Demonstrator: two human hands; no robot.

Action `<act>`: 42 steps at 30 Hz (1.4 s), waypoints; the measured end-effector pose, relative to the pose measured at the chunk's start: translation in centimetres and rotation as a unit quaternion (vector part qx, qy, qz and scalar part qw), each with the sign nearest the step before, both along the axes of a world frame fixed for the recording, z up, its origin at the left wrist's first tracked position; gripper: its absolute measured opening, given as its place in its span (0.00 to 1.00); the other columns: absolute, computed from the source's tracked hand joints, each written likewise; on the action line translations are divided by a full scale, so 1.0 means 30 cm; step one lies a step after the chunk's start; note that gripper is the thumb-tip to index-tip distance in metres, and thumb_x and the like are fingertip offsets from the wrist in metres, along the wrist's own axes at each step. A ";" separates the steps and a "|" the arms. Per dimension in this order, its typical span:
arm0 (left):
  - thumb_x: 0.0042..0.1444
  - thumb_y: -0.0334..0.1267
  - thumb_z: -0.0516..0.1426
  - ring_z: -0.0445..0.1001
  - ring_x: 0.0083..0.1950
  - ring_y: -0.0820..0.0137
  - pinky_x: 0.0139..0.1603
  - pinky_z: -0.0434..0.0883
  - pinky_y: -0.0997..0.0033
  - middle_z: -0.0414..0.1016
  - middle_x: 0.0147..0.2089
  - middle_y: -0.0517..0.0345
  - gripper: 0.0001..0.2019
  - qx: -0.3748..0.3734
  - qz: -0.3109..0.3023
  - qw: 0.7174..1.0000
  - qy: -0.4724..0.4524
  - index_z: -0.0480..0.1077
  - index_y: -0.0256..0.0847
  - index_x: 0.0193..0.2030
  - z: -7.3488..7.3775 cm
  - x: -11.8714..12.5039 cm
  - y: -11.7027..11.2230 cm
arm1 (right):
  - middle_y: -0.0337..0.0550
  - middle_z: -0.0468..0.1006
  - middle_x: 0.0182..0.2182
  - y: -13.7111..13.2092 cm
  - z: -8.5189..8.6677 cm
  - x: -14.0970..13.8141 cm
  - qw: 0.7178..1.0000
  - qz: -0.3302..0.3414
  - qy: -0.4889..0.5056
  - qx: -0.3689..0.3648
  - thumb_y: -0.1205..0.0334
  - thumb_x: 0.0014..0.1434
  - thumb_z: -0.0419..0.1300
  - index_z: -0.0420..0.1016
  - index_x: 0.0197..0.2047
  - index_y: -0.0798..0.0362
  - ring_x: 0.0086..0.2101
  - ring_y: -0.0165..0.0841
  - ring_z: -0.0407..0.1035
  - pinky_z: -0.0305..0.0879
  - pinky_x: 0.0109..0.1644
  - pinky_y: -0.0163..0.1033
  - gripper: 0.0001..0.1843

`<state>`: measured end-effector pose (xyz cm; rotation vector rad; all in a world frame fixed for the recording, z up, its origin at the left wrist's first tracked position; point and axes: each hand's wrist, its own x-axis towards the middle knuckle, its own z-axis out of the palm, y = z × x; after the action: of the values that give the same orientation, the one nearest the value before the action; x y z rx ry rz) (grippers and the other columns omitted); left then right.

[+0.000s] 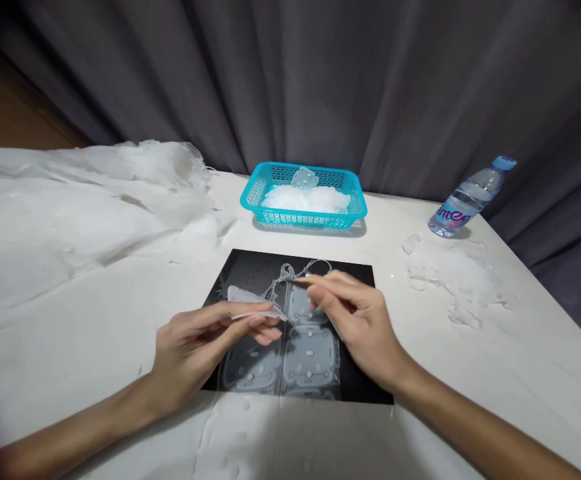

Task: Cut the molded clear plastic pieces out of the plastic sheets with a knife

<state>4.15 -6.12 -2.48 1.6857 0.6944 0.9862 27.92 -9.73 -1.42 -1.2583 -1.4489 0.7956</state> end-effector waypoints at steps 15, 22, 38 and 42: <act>0.65 0.35 0.67 0.88 0.39 0.66 0.43 0.85 0.75 0.89 0.42 0.51 0.07 -0.127 0.010 0.990 -0.054 0.83 0.38 0.48 0.029 0.009 0.042 | 0.52 0.82 0.45 0.208 -0.221 0.341 0.904 -0.194 -0.378 0.047 0.46 0.76 0.49 0.83 0.55 0.54 0.45 0.46 0.68 0.64 0.51 0.49 0.27; 0.70 0.48 0.60 0.85 0.41 0.66 0.40 0.81 0.74 0.86 0.41 0.51 0.15 -0.070 0.037 0.996 0.044 0.82 0.39 0.47 0.032 0.008 0.099 | 0.53 0.78 0.43 0.221 -0.253 0.332 0.866 -0.227 -0.441 0.059 0.47 0.77 0.48 0.84 0.53 0.54 0.43 0.45 0.68 0.63 0.45 0.47 0.27; 0.74 0.38 0.50 0.53 0.80 0.48 0.75 0.58 0.39 0.64 0.76 0.45 0.28 0.381 0.060 0.865 0.320 0.54 0.44 0.78 0.145 0.185 0.655 | 0.50 0.79 0.43 0.215 -0.211 0.281 0.891 -0.168 -0.394 0.153 0.57 0.77 0.50 0.81 0.51 0.52 0.44 0.42 0.72 0.68 0.50 0.46 0.18; 0.76 0.41 0.51 0.65 0.74 0.55 0.74 0.64 0.47 0.69 0.71 0.46 0.21 0.440 -0.006 0.850 0.288 0.61 0.45 0.72 0.056 0.151 0.413 | 0.39 0.79 0.33 0.161 -0.150 0.185 0.933 -0.019 -0.341 0.113 0.50 0.73 0.59 0.78 0.55 0.50 0.35 0.35 0.75 0.70 0.44 0.40 0.16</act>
<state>8.67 6.28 -0.80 2.8691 0.6335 0.8280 33.45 -4.91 -5.92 -1.4450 -1.9879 0.1376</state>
